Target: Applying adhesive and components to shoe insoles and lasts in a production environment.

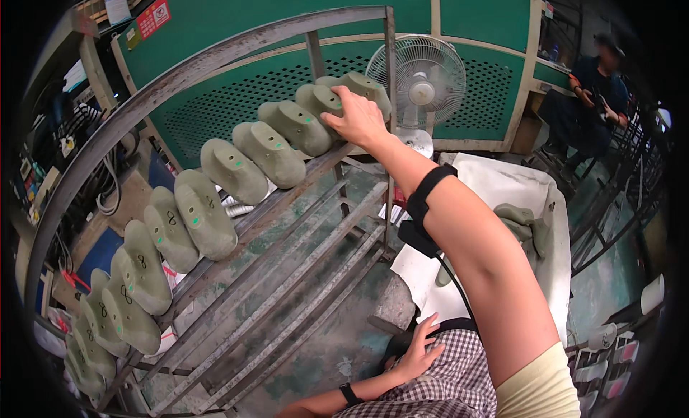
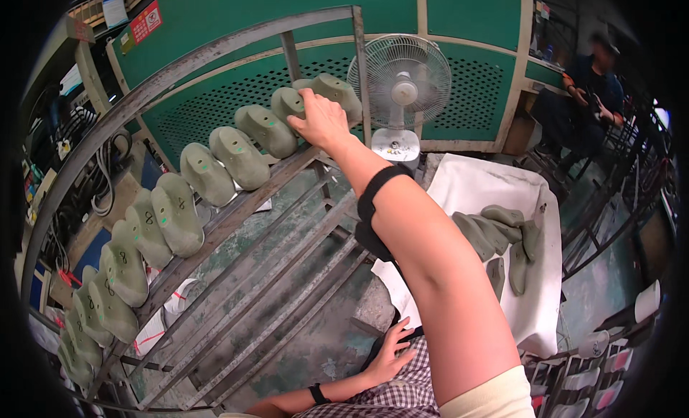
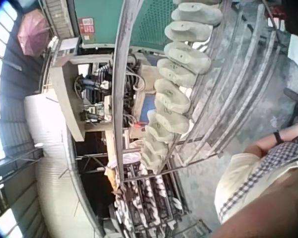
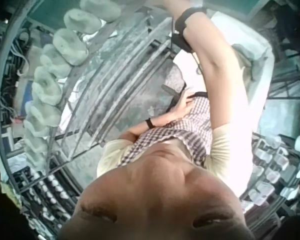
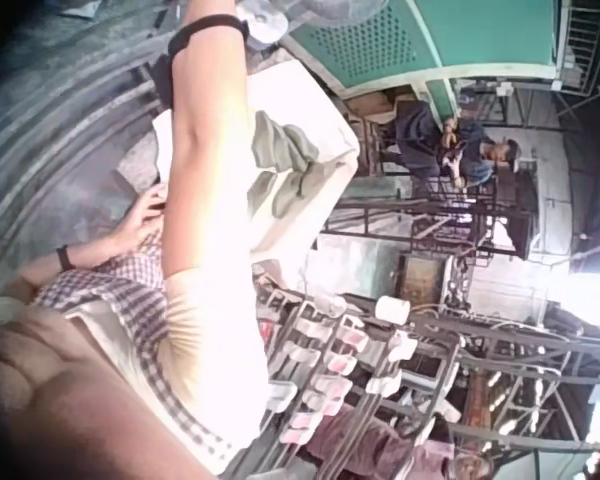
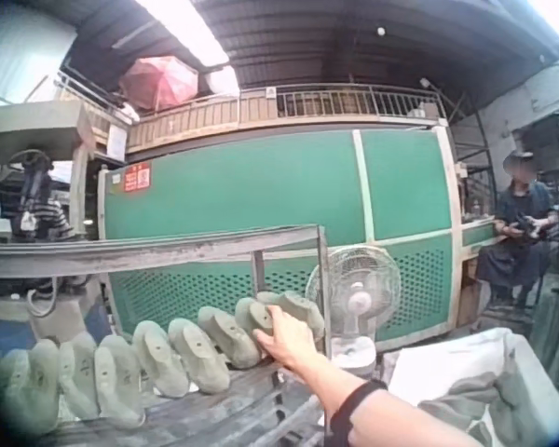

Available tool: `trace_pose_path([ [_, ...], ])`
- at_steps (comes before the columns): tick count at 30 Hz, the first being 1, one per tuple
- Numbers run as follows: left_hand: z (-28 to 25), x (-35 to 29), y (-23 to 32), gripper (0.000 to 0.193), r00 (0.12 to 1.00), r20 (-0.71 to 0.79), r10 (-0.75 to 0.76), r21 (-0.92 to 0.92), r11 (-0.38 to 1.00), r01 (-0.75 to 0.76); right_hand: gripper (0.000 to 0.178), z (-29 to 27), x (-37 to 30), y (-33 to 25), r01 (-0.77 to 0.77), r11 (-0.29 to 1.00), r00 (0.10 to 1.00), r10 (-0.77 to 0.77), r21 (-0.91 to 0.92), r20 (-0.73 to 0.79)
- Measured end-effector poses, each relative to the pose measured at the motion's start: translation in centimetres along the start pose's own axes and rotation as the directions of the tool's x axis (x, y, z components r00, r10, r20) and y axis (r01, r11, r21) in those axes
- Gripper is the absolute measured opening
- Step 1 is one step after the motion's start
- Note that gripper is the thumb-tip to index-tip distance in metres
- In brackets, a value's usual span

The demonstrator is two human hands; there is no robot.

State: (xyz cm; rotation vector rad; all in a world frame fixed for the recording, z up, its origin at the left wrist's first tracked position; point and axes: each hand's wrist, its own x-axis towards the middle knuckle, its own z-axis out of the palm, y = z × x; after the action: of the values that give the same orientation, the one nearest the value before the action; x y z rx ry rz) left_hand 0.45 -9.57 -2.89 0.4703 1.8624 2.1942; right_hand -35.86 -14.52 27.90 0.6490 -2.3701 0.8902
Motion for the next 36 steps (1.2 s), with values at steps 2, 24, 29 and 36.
trace_pose_path([
  [2,2.4,0.3,-1.0,0.075,0.993,0.112,0.047,0.091,0.994,-0.058,0.069,-0.6,0.1,1.3,-0.151,0.988,0.988,0.151,0.006,0.022],
  [24,7.5,8.8,-2.5,0.058,0.923,0.330,-0.200,0.792,0.590,-0.155,0.042,-13.1,-59.4,51.8,-0.973,0.021,0.160,0.783,-0.232,-0.601],
  [29,7.9,10.5,-3.1,0.053,0.915,0.293,-0.276,0.816,0.570,-0.090,0.046,-14.3,-54.2,58.2,-0.608,0.606,0.794,0.465,-0.513,-0.391],
  [36,8.7,12.6,-3.9,0.054,0.923,0.278,-0.264,0.824,0.560,-0.088,0.052,-16.6,-52.1,65.9,-0.704,0.104,0.615,0.584,-0.702,-0.530],
])
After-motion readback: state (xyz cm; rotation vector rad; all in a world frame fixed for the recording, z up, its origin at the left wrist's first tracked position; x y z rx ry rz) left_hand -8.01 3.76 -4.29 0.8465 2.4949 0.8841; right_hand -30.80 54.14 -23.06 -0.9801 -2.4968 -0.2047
